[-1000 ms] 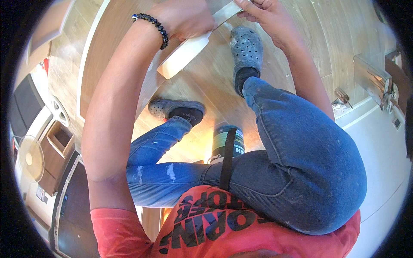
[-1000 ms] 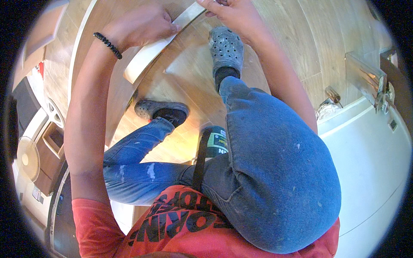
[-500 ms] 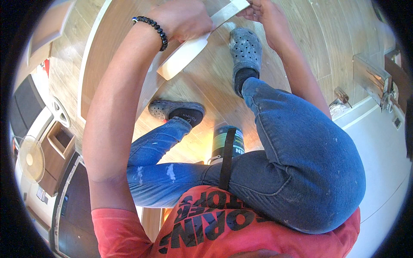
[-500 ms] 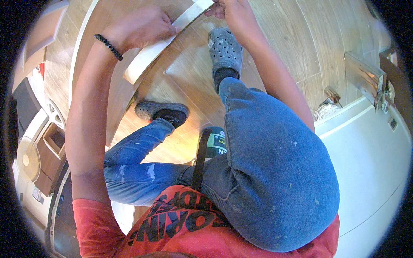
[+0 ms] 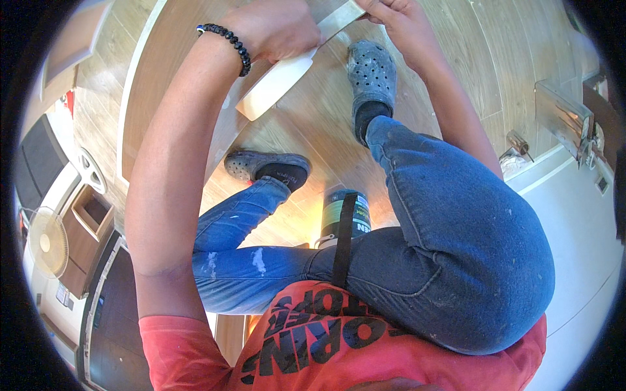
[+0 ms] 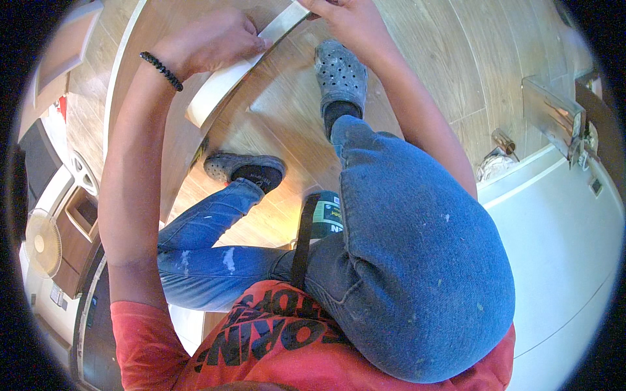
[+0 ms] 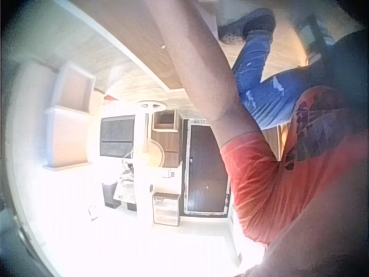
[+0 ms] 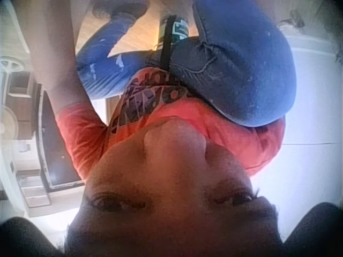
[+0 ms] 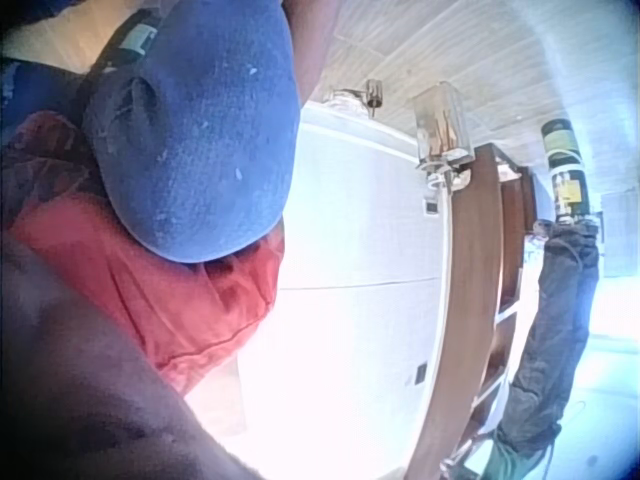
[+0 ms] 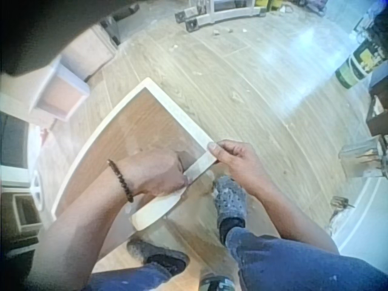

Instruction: The person wipes their hands with a white cloth, then sits on the floor and applies white tape along the edge of a floor panel.

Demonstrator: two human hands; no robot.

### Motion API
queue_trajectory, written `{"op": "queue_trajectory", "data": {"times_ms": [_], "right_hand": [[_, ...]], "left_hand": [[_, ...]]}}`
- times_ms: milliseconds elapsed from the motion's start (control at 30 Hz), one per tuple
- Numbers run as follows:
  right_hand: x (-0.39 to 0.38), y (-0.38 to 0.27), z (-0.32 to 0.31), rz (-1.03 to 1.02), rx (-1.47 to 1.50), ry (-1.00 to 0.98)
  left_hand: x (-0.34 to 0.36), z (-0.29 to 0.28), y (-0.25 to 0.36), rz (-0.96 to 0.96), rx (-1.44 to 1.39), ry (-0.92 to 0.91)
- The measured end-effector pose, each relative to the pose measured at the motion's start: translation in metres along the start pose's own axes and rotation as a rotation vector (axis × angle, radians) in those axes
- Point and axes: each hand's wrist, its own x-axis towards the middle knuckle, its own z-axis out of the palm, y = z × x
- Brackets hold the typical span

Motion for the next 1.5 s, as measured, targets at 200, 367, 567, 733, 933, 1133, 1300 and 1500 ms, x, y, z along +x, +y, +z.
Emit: {"op": "queue_trajectory", "data": {"times_ms": [200, 367, 567, 733, 933, 1133, 1300, 1500], "right_hand": [[0.009, 0.031, -0.012, 0.041, 0.171, 0.107], [-0.013, -0.012, 0.015, 0.112, 0.224, -0.114], [-0.015, 0.015, 0.025, 0.214, 0.346, -0.066], [-0.019, 0.002, 0.030, 0.198, 0.355, -0.103], [-0.016, 0.009, 0.030, 0.172, 0.365, -0.099], [-0.013, 0.014, 0.030, 0.170, 0.381, -0.102], [-0.013, 0.015, 0.030, 0.134, 0.346, -0.087], [-0.014, 0.010, 0.031, 0.153, 0.308, -0.081]], "left_hand": [[-0.003, -0.008, 0.005, -0.052, 0.027, -0.052], [-0.007, -0.007, 0.006, 0.024, -0.020, 0.085], [-0.005, 0.000, 0.006, -0.102, 0.053, 0.071], [0.008, 0.009, -0.005, -0.126, -0.004, -0.052], [-0.005, 0.007, -0.012, -0.019, -0.281, -0.080], [-0.005, 0.011, -0.021, 0.028, -0.416, -0.154], [-0.033, 0.005, -0.016, -0.059, -0.380, 0.008], [-0.049, 0.020, -0.020, -0.085, -0.308, 0.171]]}}
